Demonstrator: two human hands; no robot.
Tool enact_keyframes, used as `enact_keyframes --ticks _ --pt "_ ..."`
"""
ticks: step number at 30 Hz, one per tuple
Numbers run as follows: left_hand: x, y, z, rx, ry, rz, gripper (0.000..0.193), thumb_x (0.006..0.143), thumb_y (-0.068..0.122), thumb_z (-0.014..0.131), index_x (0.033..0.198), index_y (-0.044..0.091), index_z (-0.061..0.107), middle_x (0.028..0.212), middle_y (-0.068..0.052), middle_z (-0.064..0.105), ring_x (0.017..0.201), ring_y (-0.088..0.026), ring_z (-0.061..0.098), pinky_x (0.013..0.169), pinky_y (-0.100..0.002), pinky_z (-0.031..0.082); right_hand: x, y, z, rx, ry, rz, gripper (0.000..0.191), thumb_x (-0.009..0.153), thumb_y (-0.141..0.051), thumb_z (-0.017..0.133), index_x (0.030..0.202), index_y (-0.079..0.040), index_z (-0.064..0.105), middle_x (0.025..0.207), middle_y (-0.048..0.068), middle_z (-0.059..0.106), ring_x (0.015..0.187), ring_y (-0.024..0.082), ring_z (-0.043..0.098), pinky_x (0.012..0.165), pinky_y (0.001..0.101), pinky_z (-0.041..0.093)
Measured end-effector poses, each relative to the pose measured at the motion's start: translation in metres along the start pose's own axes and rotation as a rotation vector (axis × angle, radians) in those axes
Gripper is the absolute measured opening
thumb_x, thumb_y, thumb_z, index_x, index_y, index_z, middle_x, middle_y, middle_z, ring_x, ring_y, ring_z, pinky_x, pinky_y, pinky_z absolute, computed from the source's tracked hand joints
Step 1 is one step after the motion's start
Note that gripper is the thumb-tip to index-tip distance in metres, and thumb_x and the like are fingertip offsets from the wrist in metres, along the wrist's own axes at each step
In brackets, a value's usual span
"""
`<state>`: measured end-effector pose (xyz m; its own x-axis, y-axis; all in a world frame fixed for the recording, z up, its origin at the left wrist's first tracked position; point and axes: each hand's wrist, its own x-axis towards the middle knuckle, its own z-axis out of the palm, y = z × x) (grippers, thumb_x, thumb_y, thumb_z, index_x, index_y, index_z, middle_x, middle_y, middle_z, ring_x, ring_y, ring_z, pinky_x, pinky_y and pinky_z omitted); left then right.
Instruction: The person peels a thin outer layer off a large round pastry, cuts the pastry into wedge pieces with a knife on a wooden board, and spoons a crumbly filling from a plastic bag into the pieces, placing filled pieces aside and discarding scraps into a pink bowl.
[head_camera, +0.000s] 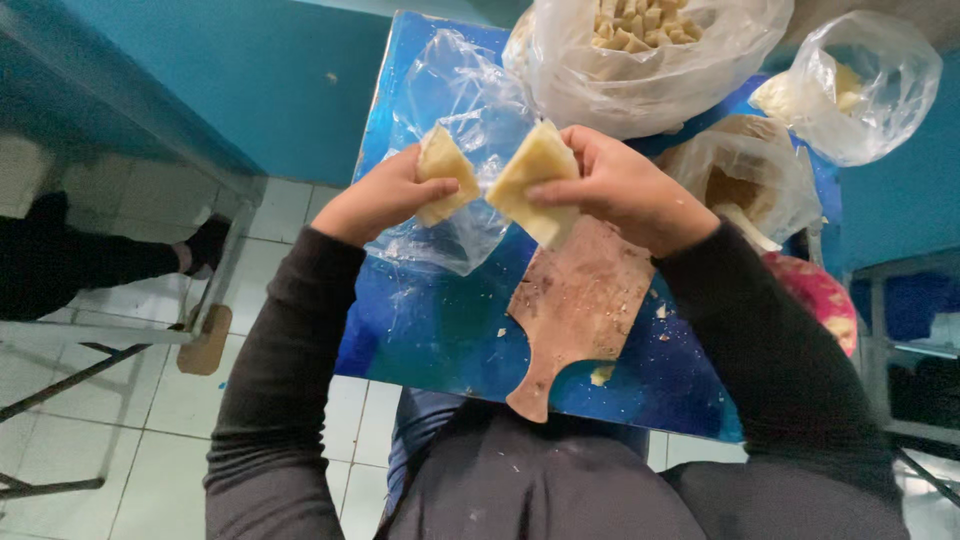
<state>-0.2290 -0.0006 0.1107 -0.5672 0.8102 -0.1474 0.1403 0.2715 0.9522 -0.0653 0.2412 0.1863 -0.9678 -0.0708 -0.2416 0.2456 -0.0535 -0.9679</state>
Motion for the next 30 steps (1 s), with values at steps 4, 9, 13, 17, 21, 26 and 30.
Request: enact_keyframes --ticks 4,9,13,17,21,26,30 --pt "0.009 -0.021 0.010 0.506 0.186 0.132 0.050 0.090 0.026 0.080 0.127 0.000 0.061 0.107 -0.020 0.066 0.096 -0.030 0.063 0.082 -0.037 0.053 0.041 0.004 0.009 0.131 0.037 0.066 0.042 0.091 -0.017 0.074 0.127 -0.004 0.059 0.120 0.003 0.071 0.108 0.010 0.068 0.093 0.0286 0.055" --pt "-0.012 -0.026 0.027 0.666 0.753 0.295 0.068 0.075 0.033 0.080 0.129 -0.003 0.058 0.110 -0.022 0.066 0.094 -0.038 0.064 0.079 -0.041 0.052 0.067 0.024 0.003 0.229 0.052 0.105 0.040 0.093 -0.020 0.073 0.127 -0.004 0.062 0.121 0.005 0.071 0.109 0.013 0.069 0.094 0.0296 0.056" --pt "-0.011 -0.015 0.033 -0.396 0.402 0.091 0.058 0.102 0.048 0.051 0.139 0.004 0.055 0.128 -0.014 0.069 0.116 -0.025 0.070 0.099 -0.036 0.055 0.073 0.032 0.000 0.415 -0.055 0.078 0.043 0.093 -0.022 0.073 0.131 -0.004 0.061 0.125 0.005 0.071 0.115 0.014 0.068 0.099 0.0299 0.056" --pt "-0.005 -0.010 0.059 -1.144 0.050 0.074 0.061 0.108 0.049 0.034 0.142 0.000 0.046 0.135 -0.017 0.063 0.124 -0.031 0.065 0.107 -0.046 0.055 0.072 0.034 0.010 0.210 -0.027 -0.006 0.043 0.096 -0.022 0.073 0.132 -0.002 0.060 0.125 0.004 0.069 0.116 0.014 0.066 0.098 0.0290 0.056" --pt "-0.010 -0.012 0.070 -1.075 0.177 0.159 0.056 0.111 0.043 0.034 0.144 0.000 0.047 0.135 -0.018 0.063 0.122 -0.032 0.065 0.106 -0.045 0.053 0.062 0.029 0.021 -0.496 0.257 -0.320 0.040 0.095 -0.024 0.078 0.126 -0.002 0.066 0.115 0.006 0.069 0.102 0.016 0.067 0.087 0.0307 0.055" --pt "-0.011 -0.017 0.079 -1.101 0.199 0.176 0.055 0.109 0.044 0.035 0.140 0.002 0.051 0.129 -0.016 0.068 0.116 -0.028 0.070 0.103 -0.041 0.055 0.045 0.027 0.050 -0.752 0.539 -0.748 0.021 0.098 -0.016 0.080 0.111 -0.004 0.068 0.105 0.009 0.068 0.091 0.022 0.068 0.085 0.0331 0.057" --pt "-0.012 -0.024 0.088 -0.947 0.297 0.153 0.047 0.111 0.039 0.042 0.138 0.002 0.053 0.124 -0.009 0.067 0.110 -0.019 0.068 0.098 -0.037 0.055 0.033 0.023 0.062 -0.769 0.453 -0.795 0.022 0.092 -0.008 0.079 0.108 -0.001 0.067 0.100 0.012 0.066 0.087 0.025 0.066 0.078 0.0346 0.055"
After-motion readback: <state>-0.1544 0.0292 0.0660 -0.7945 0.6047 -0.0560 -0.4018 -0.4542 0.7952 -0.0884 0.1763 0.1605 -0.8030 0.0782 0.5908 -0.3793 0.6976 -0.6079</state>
